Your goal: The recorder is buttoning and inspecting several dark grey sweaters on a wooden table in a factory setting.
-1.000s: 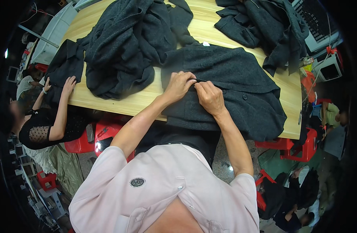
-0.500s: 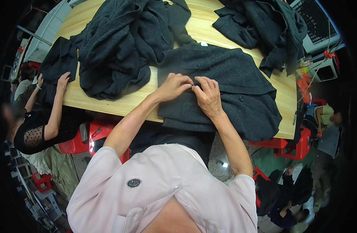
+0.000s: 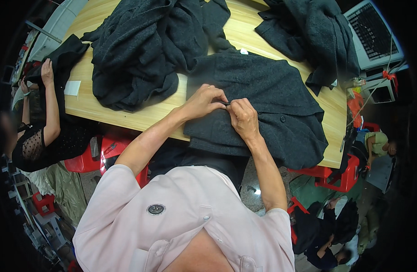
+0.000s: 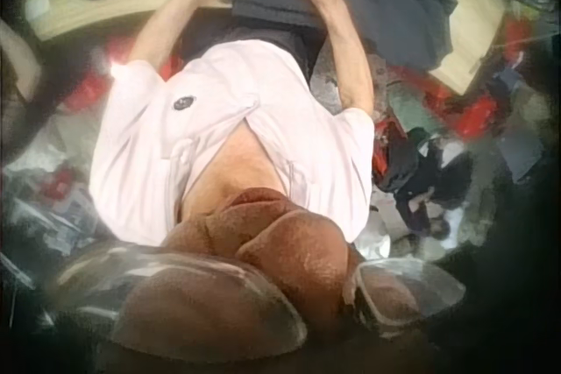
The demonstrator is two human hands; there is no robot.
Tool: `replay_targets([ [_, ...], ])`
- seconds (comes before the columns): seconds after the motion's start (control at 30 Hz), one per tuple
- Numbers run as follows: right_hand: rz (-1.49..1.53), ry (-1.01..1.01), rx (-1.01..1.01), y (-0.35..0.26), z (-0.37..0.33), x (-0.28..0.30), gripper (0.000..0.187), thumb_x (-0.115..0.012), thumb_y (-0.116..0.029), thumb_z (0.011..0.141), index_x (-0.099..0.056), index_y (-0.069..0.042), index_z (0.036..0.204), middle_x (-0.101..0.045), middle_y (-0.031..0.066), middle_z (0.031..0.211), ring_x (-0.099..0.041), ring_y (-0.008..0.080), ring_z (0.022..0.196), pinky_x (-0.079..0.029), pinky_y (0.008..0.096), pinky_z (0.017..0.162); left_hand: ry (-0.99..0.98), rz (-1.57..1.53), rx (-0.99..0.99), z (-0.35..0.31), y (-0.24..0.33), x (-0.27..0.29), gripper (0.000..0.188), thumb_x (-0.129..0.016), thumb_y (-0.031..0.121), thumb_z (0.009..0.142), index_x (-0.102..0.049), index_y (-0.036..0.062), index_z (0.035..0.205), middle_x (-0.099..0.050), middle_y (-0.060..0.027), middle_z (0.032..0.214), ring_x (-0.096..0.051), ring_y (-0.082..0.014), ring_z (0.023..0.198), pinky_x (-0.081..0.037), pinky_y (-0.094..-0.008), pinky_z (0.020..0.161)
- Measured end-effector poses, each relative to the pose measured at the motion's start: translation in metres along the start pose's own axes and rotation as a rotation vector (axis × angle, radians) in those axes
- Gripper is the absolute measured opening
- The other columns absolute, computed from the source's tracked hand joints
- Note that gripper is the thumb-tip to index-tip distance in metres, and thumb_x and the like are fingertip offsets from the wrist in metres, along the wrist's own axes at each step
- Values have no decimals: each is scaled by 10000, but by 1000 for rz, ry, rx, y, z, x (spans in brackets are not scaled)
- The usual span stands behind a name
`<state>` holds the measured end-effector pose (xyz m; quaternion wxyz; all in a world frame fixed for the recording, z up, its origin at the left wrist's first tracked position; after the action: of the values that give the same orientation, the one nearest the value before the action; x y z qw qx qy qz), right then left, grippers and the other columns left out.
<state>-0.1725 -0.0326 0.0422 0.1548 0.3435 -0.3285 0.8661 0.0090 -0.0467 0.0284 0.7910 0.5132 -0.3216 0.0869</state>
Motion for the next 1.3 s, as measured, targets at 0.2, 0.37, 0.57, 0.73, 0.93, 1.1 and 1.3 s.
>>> replay_targets([
  [0.2,-98,61,-130,-3,2,-10,129,-731,80,864,-652,-16,899,-703,129,870,-693,311,828,-577,424,726,257,118,-93,-6,11,-9,133,-780,-46,843,-714,-6,951,-736,-146,894,-681,-350,890,-544,-438,805],
  [0.37,-151,169,-389,-5,6,-13,242,-740,44,823,-680,-40,1042,-739,114,895,-735,315,842,-594,428,753,214,295,-217,-5,26,-9,144,-734,-14,878,-689,14,1012,-679,-123,1004,-657,-348,943,-560,-434,835],
  [0.57,-212,262,-331,-7,-28,30,155,-824,-86,883,-744,-34,1006,-750,116,1000,-719,330,972,-559,456,910,-40,256,-244,-18,21,3,146,-738,56,953,-737,8,1091,-727,-130,1269,-681,-336,1186,-568,-436,998],
  [0.73,-231,115,-563,27,-65,72,107,-831,-84,905,-762,-18,953,-746,110,931,-747,325,838,-583,434,727,42,321,-70,-7,33,-5,212,-850,174,906,-712,31,980,-742,-108,1078,-692,-315,1081,-538,-438,947],
  [0.93,-324,22,-354,27,-52,74,189,-845,-95,880,-817,-43,1059,-736,92,1002,-723,307,943,-574,424,790,-17,559,-110,41,61,-49,214,-844,152,873,-690,50,982,-709,-119,983,-704,-322,1021,-545,-451,891],
  [1.1,-378,8,-305,39,-56,69,219,-847,-122,882,-823,-50,1088,-723,58,1004,-681,274,954,-554,413,815,-46,341,-15,58,57,-63,208,-815,145,889,-803,32,1064,-756,-139,1049,-740,-360,1039,-591,-481,928],
  [1.3,-391,104,-230,41,-61,62,144,-798,-108,925,-807,-48,1056,-722,73,978,-683,281,913,-556,406,809,-25,275,48,69,47,-67,155,-789,156,904,-825,41,1001,-770,-130,992,-754,-346,993,-597,-487,873],
])
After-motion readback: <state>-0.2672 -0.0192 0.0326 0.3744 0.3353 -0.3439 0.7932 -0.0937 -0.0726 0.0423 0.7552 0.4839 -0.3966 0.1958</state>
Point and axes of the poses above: each hand's wrist, its own z-axis towards the middle knuckle, its own x-axis out of the back of the hand, y = z × x, the point moved 5 cm from there along z, towards the middle knuckle
